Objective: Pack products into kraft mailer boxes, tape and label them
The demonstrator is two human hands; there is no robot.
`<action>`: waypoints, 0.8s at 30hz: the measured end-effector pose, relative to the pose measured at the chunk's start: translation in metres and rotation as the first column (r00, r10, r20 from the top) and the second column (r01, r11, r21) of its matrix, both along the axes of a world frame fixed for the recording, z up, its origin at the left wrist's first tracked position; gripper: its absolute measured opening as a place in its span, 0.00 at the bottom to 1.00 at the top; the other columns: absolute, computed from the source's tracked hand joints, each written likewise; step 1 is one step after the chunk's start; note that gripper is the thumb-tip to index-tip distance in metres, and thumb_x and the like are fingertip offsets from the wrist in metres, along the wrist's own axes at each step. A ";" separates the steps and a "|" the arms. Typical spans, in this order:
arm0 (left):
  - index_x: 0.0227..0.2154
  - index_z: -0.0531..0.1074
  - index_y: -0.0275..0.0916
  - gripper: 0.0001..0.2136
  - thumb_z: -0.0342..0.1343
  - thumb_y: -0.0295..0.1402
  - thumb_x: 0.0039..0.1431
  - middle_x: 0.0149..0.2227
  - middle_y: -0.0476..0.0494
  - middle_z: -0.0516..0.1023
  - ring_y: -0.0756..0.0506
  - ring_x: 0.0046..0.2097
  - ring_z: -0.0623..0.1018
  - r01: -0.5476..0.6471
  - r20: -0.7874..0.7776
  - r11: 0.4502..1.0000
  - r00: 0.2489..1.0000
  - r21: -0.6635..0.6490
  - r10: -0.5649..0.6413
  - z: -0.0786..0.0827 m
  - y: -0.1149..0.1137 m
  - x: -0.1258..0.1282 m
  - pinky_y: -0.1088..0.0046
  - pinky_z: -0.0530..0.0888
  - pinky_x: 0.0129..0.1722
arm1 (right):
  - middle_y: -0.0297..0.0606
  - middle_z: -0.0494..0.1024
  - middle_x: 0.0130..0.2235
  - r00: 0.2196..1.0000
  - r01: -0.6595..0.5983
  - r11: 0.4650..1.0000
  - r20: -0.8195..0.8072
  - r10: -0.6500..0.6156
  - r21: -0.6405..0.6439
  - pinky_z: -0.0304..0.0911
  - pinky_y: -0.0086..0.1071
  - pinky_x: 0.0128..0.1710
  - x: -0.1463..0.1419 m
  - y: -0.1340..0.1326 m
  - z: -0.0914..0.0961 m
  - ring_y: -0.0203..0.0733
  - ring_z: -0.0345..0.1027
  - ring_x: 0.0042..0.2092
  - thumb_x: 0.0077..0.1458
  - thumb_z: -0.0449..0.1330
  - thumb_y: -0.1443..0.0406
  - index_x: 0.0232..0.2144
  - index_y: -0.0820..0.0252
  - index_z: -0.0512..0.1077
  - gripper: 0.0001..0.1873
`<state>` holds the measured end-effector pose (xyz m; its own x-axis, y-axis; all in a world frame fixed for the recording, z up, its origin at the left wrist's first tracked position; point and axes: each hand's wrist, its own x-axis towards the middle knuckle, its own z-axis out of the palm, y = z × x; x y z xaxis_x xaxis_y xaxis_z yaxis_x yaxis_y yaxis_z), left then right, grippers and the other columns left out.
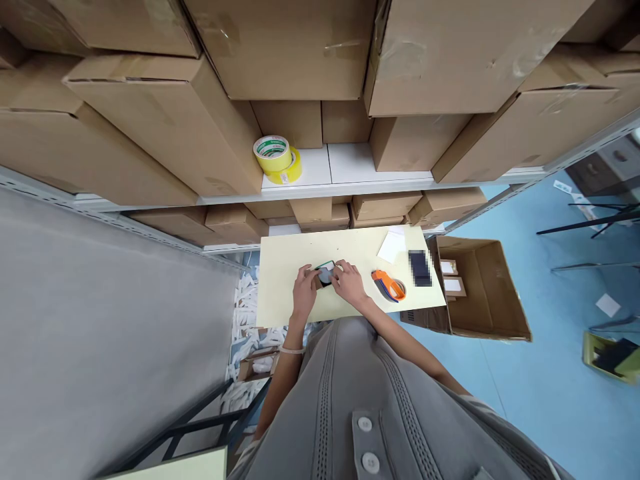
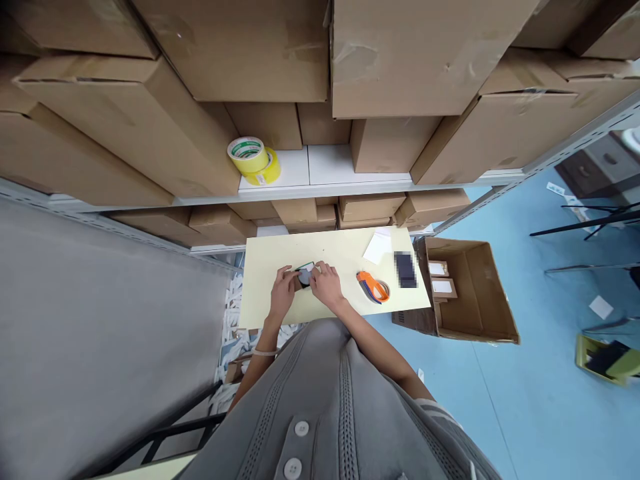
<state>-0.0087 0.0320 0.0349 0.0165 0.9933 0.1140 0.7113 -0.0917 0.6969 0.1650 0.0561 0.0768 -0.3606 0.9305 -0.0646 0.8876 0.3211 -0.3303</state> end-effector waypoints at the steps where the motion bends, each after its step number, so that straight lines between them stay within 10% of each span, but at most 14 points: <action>1: 0.46 0.75 0.43 0.17 0.43 0.24 0.63 0.57 0.39 0.67 0.41 0.55 0.74 0.011 -0.035 1.000 0.999 0.007 -0.011 -0.002 0.002 0.000 0.60 0.74 0.53 | 0.48 0.69 0.55 1.000 0.003 1.000 0.016 -0.003 -0.016 0.59 0.41 0.51 0.000 -0.001 0.001 0.49 0.65 0.51 0.62 0.52 0.66 0.46 0.61 0.73 0.13; 10: 0.62 0.64 0.46 0.24 0.41 0.26 0.65 0.59 0.37 0.68 0.39 0.59 0.68 0.094 -0.084 0.993 0.991 -0.066 -0.100 -0.005 0.007 0.007 0.55 0.69 0.56 | 0.46 0.66 0.59 0.993 0.025 0.990 0.114 -0.009 -0.140 0.59 0.39 0.52 0.003 -0.009 0.000 0.48 0.65 0.54 0.63 0.50 0.69 0.67 0.50 0.53 0.32; 24: 0.59 0.59 0.43 0.32 0.63 0.36 0.52 0.52 0.39 0.71 0.37 0.54 0.72 0.063 -0.021 0.960 0.997 -0.273 -0.071 0.001 0.020 0.006 0.58 0.68 0.55 | 0.44 0.69 0.56 0.979 0.076 0.948 0.203 -0.012 -0.310 0.64 0.33 0.44 -0.002 -0.008 -0.007 0.46 0.74 0.47 0.63 0.56 0.64 0.70 0.50 0.42 0.39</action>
